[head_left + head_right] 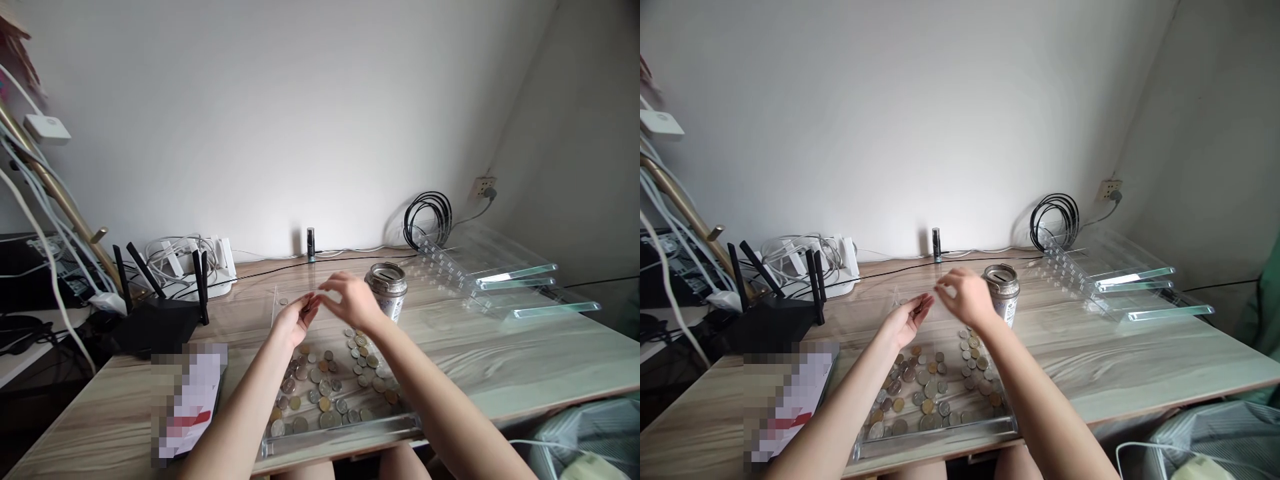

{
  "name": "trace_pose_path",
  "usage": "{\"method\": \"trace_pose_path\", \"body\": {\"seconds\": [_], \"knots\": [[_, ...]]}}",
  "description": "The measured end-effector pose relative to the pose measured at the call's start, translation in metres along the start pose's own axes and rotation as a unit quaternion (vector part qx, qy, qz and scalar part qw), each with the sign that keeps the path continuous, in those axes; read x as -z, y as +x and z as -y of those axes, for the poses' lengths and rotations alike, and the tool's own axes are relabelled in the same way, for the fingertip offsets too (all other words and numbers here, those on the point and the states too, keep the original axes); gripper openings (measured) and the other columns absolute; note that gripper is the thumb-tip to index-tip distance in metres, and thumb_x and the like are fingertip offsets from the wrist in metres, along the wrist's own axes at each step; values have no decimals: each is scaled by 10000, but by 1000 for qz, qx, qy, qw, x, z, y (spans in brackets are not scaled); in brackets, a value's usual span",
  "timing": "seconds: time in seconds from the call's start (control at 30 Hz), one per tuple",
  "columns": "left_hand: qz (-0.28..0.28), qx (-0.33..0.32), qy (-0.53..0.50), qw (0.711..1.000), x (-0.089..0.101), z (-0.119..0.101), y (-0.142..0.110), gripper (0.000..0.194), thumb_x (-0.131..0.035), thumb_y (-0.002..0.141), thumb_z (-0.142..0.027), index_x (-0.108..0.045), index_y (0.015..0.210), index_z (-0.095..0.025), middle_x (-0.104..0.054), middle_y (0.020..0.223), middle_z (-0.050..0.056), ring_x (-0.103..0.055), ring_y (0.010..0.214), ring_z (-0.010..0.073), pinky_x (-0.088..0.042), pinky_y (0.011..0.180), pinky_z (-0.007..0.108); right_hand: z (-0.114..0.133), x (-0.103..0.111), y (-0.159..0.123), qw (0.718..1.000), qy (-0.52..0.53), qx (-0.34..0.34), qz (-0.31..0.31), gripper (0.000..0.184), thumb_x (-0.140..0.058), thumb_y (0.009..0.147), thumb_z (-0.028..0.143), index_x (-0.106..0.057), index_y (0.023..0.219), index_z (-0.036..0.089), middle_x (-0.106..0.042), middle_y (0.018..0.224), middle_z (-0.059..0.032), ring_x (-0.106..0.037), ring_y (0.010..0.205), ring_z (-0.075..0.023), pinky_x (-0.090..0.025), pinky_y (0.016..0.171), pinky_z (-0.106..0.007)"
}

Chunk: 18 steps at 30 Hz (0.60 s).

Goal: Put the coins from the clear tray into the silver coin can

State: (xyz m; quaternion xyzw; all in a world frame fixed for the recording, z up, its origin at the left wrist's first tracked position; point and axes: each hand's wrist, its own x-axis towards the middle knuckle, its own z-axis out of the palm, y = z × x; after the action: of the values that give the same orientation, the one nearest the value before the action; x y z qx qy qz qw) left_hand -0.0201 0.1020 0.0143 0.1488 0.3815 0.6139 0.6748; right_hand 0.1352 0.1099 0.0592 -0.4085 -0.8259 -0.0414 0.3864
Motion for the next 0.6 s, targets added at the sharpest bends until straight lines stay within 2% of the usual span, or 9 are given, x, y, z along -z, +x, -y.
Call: {"method": "trace_pose_path", "body": {"seconds": [0.07,0.13,0.23,0.33,0.47,0.53,0.6], "knots": [[-12,4,-7,1000,0,0,1,128,-458,794,-46,-567,733,-73,-627,641,82,-622,568,115,-492,467,146,13,-15,-3,995,14,52,81,156,-529,746,254,-651,832,210,-614,841,-35,-514,792,-141,-422,618,-234],[-31,5,-9,999,0,1,2,125,-477,790,-62,-554,699,-99,-594,573,40,-586,491,89,-451,406,132,19,-28,-5,989,9,81,123,176,-542,733,248,-647,874,234,-605,905,-29,-500,850,-152,-427,632,-239],[-29,15,-2,999,-1,2,2,162,-460,804,-81,-526,661,-120,-557,531,13,-536,434,67,-423,384,134,18,-39,-7,986,-2,97,138,260,-533,742,255,-615,989,260,-567,1061,-32,-474,948,-171,-439,689,-264],[-21,24,-5,999,-2,4,2,202,-422,822,-87,-486,636,-133,-508,489,-14,-474,383,47,-392,365,133,15,-44,-7,982,-17,119,143,309,-521,751,221,-580,1054,222,-538,1136,-53,-432,1052,-186,-428,785,-294],[-8,46,-29,999,0,4,3,246,-338,867,-155,-466,658,-134,-482,490,-19,-448,371,50,-399,378,158,13,-46,-7,975,-34,147,162,173,-470,793,194,-640,817,184,-609,976,-52,-430,1081,-185,-392,849,-305],[11,56,-30,998,1,3,3,258,-317,871,-164,-466,663,-129,-486,500,-11,-453,377,53,-399,375,160,14,-46,-7,974,-29,154,165,208,-453,810,210,-638,718,185,-625,909,-43,-456,1038,-174,-402,816,-281],[21,53,-33,998,1,2,2,244,-323,856,-131,-458,654,-130,-472,484,-18,-453,374,53,-407,376,157,16,-44,-7,976,-18,155,149,240,-428,828,224,-635,711,186,-627,909,-40,-477,978,-156,-418,741,-245]]}}
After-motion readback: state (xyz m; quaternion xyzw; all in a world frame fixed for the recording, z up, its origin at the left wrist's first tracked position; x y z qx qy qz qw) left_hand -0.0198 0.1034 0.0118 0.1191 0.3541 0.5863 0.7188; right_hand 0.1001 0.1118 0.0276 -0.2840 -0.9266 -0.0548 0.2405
